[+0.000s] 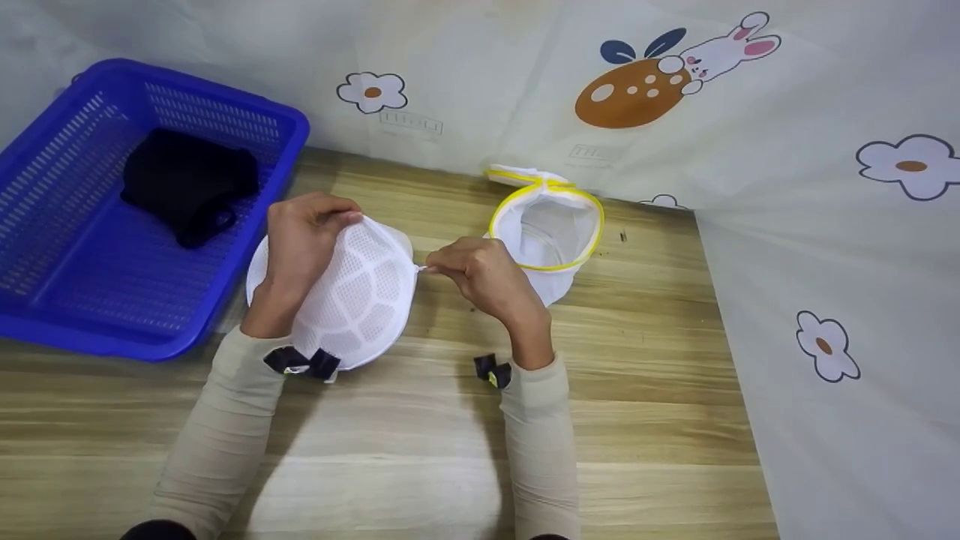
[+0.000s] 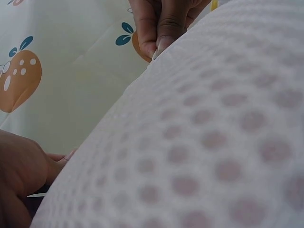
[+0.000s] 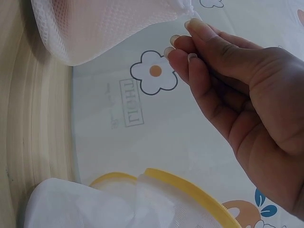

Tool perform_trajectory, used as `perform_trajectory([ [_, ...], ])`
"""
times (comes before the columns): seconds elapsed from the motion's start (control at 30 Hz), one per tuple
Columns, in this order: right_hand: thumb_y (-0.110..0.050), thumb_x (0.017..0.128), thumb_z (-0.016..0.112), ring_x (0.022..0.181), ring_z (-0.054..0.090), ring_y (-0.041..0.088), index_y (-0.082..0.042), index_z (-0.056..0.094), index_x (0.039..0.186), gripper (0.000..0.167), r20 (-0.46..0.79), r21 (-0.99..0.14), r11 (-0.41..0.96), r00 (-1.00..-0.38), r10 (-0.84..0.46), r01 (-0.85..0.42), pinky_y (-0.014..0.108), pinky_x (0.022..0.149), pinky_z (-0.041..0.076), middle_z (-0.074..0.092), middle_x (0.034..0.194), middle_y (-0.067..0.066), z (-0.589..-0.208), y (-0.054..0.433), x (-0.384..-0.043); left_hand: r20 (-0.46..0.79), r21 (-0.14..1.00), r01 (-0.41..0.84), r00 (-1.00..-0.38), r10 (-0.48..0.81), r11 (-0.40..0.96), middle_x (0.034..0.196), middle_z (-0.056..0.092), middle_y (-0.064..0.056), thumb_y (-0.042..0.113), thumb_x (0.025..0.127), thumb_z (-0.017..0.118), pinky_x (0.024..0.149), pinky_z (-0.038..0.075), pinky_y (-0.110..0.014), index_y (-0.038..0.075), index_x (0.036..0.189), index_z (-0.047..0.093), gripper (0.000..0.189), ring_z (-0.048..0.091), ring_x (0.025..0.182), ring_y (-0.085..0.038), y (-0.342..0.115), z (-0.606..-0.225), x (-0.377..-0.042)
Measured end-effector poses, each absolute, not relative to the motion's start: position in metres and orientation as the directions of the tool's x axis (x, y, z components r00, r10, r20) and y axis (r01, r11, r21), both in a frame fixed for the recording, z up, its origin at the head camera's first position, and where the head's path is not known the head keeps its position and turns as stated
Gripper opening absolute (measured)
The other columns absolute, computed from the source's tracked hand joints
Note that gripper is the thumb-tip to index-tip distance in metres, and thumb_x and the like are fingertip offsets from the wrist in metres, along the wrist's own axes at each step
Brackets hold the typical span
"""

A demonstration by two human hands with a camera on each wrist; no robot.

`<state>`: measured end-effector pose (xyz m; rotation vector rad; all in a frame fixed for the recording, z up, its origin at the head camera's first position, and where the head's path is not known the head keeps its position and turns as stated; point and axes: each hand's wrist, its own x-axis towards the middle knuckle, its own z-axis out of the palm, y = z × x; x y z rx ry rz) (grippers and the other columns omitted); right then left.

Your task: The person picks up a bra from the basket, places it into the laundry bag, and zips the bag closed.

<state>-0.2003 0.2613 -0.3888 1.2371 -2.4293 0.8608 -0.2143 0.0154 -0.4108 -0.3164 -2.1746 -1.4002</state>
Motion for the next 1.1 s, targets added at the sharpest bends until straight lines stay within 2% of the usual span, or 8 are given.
perform_trajectory([
  [0.37, -0.003, 0.079, 0.075, 0.072, 0.065, 0.011, -0.009, 0.076, 0.085, 0.008, 0.505, -0.378, 0.446, -0.584, -0.635, -0.811, 0.028, 0.067, 0.051, 0.071, 0.080, -0.002, -0.3904, 0.2608, -0.2003, 0.522, 0.787, 0.436, -0.848, -0.094, 0.437, 0.074, 0.069, -0.008, 0.014, 0.077, 0.073, 0.069, 0.052, -0.032, 0.002, 0.075, 0.075, 0.013, 0.066, 0.072, -0.020, 0.0160, -0.4103, -0.2134],
  [0.7, -0.006, 0.082, 0.073, 0.074, 0.065, 0.011, -0.009, 0.076, 0.085, 0.005, 0.492, -0.372, 0.454, -0.587, -0.643, -0.809, 0.029, 0.068, 0.052, 0.071, 0.081, -0.002, -0.3906, 0.2614, -0.2002, 0.513, 0.791, 0.424, -0.853, -0.099, 0.442, 0.074, 0.069, -0.009, 0.013, 0.077, 0.073, 0.069, 0.051, -0.032, 0.000, 0.077, 0.075, 0.013, 0.066, 0.071, -0.021, 0.0166, -0.4109, -0.2130],
  [1.1, -0.001, 0.078, 0.076, 0.073, 0.065, 0.012, -0.009, 0.076, 0.085, 0.011, 0.502, -0.365, 0.453, -0.582, -0.640, -0.813, 0.030, 0.067, 0.052, 0.071, 0.082, -0.004, -0.3893, 0.2611, -0.2008, 0.499, 0.794, 0.400, -0.859, -0.115, 0.458, 0.075, 0.069, -0.010, 0.013, 0.077, 0.074, 0.069, 0.051, -0.033, 0.001, 0.077, 0.076, 0.012, 0.066, 0.072, -0.021, 0.0119, -0.4101, -0.2151],
])
